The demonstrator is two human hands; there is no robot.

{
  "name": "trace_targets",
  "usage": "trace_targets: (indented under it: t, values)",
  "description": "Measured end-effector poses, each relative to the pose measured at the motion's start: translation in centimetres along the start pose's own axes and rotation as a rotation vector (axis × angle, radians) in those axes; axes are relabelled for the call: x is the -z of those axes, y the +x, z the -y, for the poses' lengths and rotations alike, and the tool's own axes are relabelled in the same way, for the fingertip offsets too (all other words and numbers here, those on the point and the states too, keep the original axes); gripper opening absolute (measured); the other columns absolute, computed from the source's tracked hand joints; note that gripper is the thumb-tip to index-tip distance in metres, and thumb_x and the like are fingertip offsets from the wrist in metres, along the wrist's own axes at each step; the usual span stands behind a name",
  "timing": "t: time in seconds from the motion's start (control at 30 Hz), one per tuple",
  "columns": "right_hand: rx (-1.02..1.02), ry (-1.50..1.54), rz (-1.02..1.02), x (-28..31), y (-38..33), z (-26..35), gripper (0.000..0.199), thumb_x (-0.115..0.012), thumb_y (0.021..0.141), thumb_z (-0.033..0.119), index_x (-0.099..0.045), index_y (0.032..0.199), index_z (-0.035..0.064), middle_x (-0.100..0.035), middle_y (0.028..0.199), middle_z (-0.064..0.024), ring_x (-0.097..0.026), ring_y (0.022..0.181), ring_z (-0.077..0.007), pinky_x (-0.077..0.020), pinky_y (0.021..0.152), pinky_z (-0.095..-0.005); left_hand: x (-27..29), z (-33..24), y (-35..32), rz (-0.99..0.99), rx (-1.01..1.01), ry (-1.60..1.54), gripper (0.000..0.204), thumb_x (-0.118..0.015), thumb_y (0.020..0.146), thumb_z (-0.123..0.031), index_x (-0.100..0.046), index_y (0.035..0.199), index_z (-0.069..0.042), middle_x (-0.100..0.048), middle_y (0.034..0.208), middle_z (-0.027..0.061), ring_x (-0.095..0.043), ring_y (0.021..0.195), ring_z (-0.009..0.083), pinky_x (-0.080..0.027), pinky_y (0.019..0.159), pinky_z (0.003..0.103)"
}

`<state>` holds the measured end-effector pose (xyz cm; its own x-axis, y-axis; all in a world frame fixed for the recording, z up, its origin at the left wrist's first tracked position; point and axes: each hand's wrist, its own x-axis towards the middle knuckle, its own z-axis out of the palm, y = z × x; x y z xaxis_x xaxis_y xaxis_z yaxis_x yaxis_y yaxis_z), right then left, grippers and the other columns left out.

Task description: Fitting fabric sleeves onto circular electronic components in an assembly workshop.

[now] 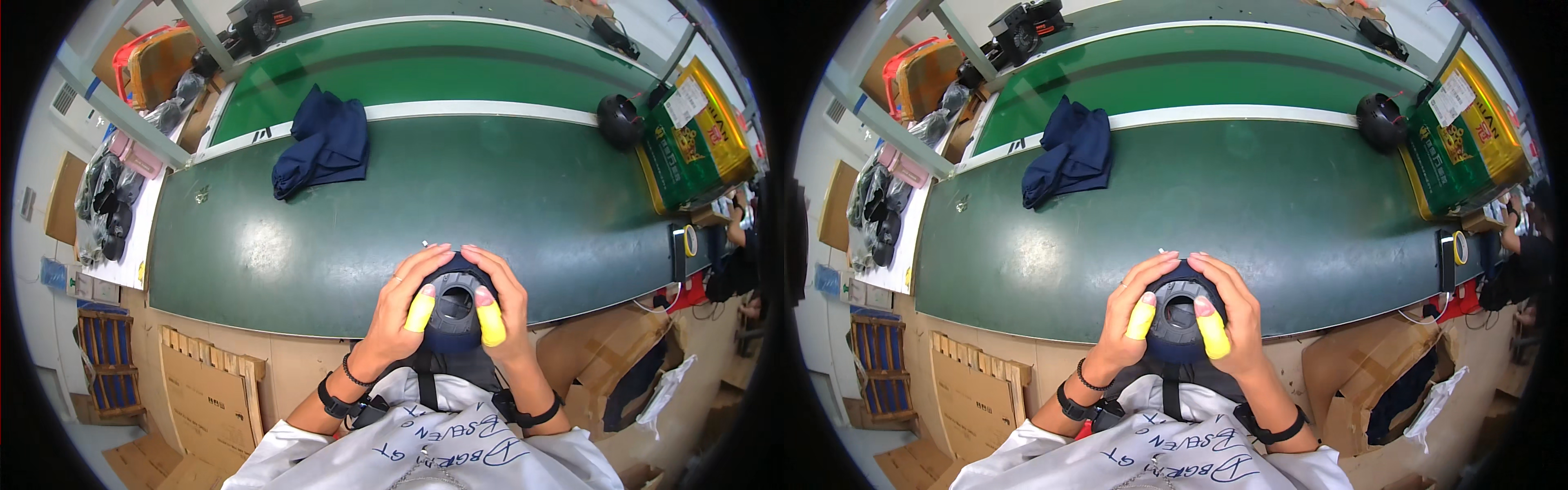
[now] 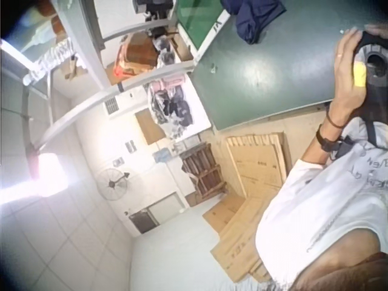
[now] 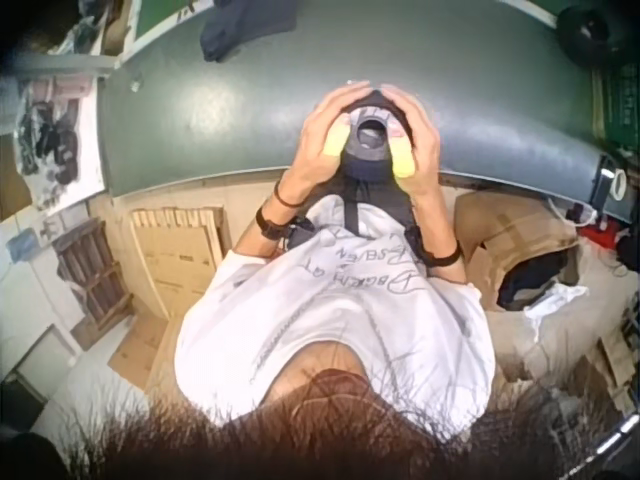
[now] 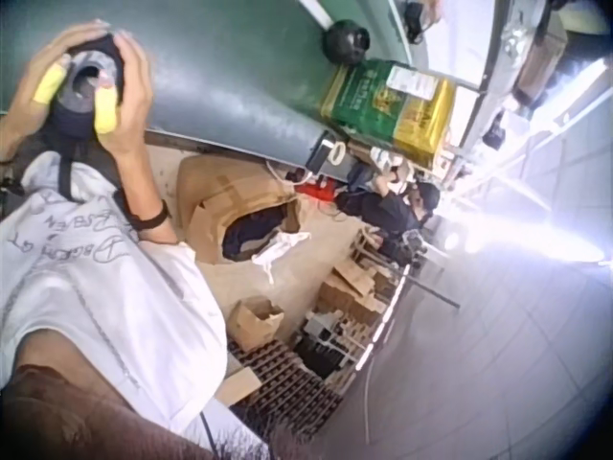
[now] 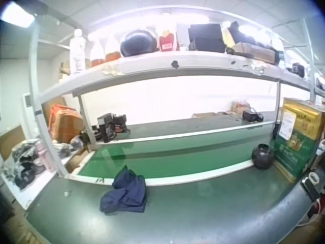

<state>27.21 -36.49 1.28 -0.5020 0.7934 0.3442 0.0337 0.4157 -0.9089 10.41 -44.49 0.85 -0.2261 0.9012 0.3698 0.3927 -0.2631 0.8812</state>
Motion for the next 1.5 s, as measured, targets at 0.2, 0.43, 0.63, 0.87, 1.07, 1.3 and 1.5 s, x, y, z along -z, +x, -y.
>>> trace_targets:
  t: [0.2, 0.43, 0.63, 0.87, 1.07, 1.3, 1.5]
  values:
    - [0.01, 0.093, -0.071, -0.8, -0.1, -1.5, 0.05, -0.056, 0.103, 0.033, -0.066, 0.128, -0.0094, -0.068, 0.13, -0.0274, -0.064, 0.126, -0.0385, -0.0477, 0.109, -0.042, -0.7, 1.0, -0.1, -0.049, 0.054, -0.108, 0.043, -0.045, 0.104, -0.021, -0.064, 0.133, 0.005, -0.064, 0.138, 0.0249, -0.06, 0.132, 0.0392, -0.042, 0.116, 0.046]
    - [0.024, 0.102, -0.033, -0.2, 0.2, -0.6, 0.044, -0.058, 0.102, 0.025, -0.064, 0.13, -0.0091, -0.065, 0.133, -0.0276, -0.064, 0.126, -0.037, -0.0468, 0.109, -0.041, 0.2, 0.5, 0.4, 0.014, 0.001, -0.102, 0.041, -0.047, 0.104, -0.015, -0.061, 0.138, 0.003, -0.06, 0.142, 0.025, -0.058, 0.134, 0.0399, -0.041, 0.116, 0.045]
    - [-0.265, -0.462, 0.029, 1.8, -1.1, 3.9, 0.06, -0.064, 0.102, 0.034, -0.051, 0.142, -0.008, -0.058, 0.139, -0.0306, -0.059, 0.127, -0.0459, -0.0459, 0.109, -0.0478, 1.5, -4.0, -1.5, 0.043, 0.221, 0.335, 0.045, -0.047, 0.108, -0.018, -0.049, 0.148, 0.002, -0.051, 0.148, 0.0254, -0.051, 0.134, 0.0429, -0.038, 0.116, 0.045]
    - [-0.285, -0.151, 0.012, 3.0, -1.7, 4.9, 0.062, -0.083, 0.088, 0.032, -0.057, 0.131, -0.0043, -0.056, 0.139, -0.0293, -0.058, 0.132, -0.042, -0.0468, 0.109, -0.0483, 2.7, -4.6, -1.7, -0.021, 0.204, -0.027, 0.049, -0.053, 0.108, -0.029, -0.046, 0.148, 0.0, -0.047, 0.15, 0.0232, -0.048, 0.14, 0.0347, -0.041, 0.115, 0.047]
    - [0.091, -0.189, -0.08, 2.3, -0.6, -0.1, 0.053, -0.092, 0.077, 0.019, -0.057, 0.114, 0.0034, -0.051, 0.131, -0.0193, -0.052, 0.138, -0.0439, -0.0462, 0.11, -0.0505, 1.1, 0.0, 0.7, -0.155, 0.143, -0.407, 0.022, -0.052, 0.106, -0.004, -0.048, 0.128, -0.004, -0.048, 0.143, 0.0142, -0.042, 0.147, 0.0303, -0.043, 0.115, 0.043]
    - [-0.205, -0.116, -0.294, 3.9, 2.9, 0.2, 0.05, -0.079, 0.094, 0.027, -0.05, 0.123, -0.0018, -0.052, 0.135, -0.0233, -0.065, 0.115, -0.0343, -0.0576, 0.087, -0.0423, 1.5, 0.5, 3.7, -0.202, 0.273, -0.142, 0.022, -0.055, 0.109, -0.016, -0.049, 0.124, -0.001, -0.053, 0.139, 0.0164, -0.061, 0.123, 0.0251, -0.054, 0.099, 0.037]
    - [-0.423, -0.31, 0.044, 4.5, 7.0, 1.1, 0.052, -0.076, 0.097, 0.032, -0.048, 0.121, -0.0043, -0.069, 0.105, -0.0257, -0.074, 0.086, -0.038, -0.0549, 0.074, -0.0458, 1.8, 0.7, 7.6, -0.002, 0.409, 0.061, 0.06, -0.06, 0.107, -0.029, -0.039, 0.156, -0.002, -0.05, 0.152, 0.0275, -0.063, 0.126, 0.0347, -0.049, 0.105, 0.043]
